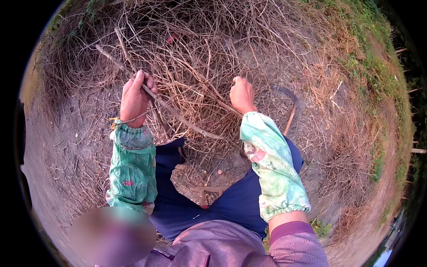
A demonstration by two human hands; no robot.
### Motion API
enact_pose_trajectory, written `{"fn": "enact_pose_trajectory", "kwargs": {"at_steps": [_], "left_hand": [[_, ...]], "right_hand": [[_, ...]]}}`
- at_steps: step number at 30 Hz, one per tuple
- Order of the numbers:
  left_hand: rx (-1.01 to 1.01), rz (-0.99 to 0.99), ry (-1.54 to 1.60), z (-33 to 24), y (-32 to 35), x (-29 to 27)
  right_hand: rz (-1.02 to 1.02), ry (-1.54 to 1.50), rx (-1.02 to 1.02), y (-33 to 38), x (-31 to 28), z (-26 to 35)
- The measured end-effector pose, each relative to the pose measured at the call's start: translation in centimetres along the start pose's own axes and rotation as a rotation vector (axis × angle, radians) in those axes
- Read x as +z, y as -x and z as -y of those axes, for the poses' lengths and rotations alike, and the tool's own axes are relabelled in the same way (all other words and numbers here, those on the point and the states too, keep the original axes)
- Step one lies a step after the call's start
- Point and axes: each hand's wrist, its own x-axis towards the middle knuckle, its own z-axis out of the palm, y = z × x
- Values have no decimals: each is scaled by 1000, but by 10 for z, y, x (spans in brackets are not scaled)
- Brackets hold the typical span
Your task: The person sits on the ground and repeatedly picks up dry sticks and twigs from a large pile, breaking them by hand and tossing them aside. The person handles the sticks one at a time or in small handfuls, breaking them into smaller pieces and discarding them.
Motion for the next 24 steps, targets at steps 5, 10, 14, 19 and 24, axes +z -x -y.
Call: {"fn": "enact_pose_trajectory", "kwargs": {"at_steps": [5, 10, 14, 19, 24], "left_hand": [[-96, 28, 145, -14, 13, -14], [113, 74, 347, -53, 1, -45], [611, -206, 607, -101, 14, -145], [456, -400, 287, -90, 15, -137], [-22, -176, 170, -26, -10, -8]], "right_hand": [[283, 64, -295, 1, 66, 35], [167, -222, -345, -28, 126, 47], [0, -588, 48, -67, 121, 32], [-120, -1137, 421, -110, -1, 7], [-27, -1221, 308, -62, -66, 41]]}}
